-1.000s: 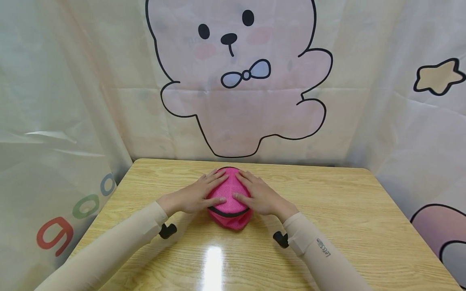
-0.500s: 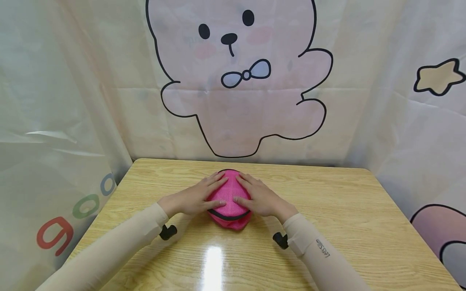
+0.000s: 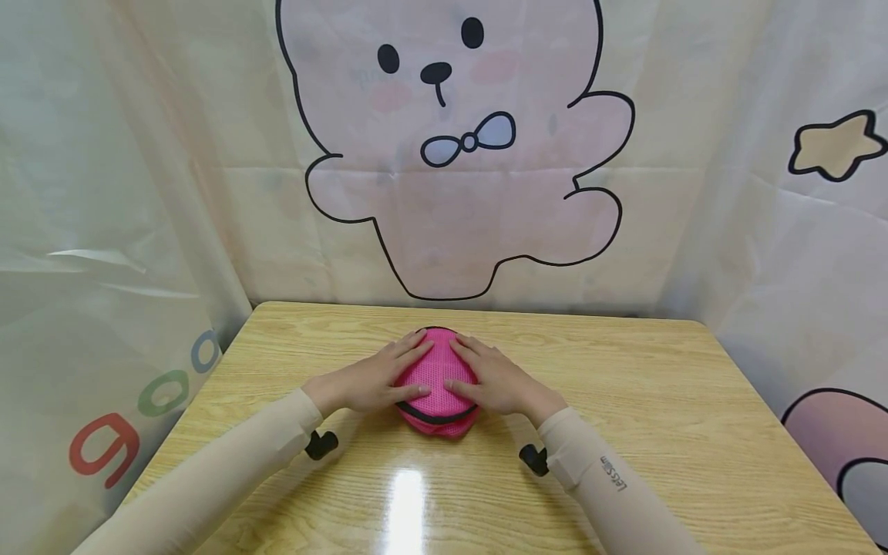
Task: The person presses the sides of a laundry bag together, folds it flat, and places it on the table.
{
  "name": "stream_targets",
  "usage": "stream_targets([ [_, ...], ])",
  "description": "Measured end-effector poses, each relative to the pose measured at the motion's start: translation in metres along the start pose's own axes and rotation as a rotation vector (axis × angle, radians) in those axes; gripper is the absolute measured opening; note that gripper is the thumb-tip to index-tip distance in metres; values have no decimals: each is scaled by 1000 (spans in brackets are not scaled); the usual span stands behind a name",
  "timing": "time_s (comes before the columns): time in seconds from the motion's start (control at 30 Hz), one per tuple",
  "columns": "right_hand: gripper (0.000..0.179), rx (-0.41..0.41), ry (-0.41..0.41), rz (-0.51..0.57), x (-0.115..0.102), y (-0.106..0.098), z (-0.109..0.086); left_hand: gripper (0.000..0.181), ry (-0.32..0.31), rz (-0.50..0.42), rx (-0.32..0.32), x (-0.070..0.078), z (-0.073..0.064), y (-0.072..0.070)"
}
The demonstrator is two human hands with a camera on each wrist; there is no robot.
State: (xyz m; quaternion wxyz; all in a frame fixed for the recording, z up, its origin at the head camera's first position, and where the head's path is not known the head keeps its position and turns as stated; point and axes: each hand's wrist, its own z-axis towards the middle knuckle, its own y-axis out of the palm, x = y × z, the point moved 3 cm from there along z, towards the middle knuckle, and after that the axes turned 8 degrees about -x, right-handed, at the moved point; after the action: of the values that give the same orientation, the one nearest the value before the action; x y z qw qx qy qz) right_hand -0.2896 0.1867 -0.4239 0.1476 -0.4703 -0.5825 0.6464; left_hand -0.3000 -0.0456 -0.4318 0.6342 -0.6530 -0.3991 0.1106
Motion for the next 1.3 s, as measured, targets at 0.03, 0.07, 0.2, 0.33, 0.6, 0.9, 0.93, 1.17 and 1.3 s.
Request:
stream_targets([
  [0.03,80,-1,0,-1,0,1,0,85,-3,2,-3,0,0,1],
  [0.07,80,-2,1,0,1,1,1,85,-2,1,-3,-1,0,1],
  [0.2,80,-6,3,-8,2,3,2,85,2,-19,-1,0,-1,2],
  [0.33,80,-21,8,2,2,3,2,86,-15,-22,-16,-2,0,4],
  [0.6,81,-37,4,10,2,6,5,87,-27,-15,-20,-6,2,10],
  [0.9,82,-53,20,14,4,8,8,88,-37,-10,-32,-9,4,14],
  [0.93,82,-54,21,14,5,8,8,88,-40,-8,-34,-9,5,15],
  [1.17,82,-61,26,29,8,12,9,87,-40,-7,-34,-10,6,17],
  [1.3,82,-67,31,35,9,14,10,87,-44,-3,-34,-9,6,18],
])
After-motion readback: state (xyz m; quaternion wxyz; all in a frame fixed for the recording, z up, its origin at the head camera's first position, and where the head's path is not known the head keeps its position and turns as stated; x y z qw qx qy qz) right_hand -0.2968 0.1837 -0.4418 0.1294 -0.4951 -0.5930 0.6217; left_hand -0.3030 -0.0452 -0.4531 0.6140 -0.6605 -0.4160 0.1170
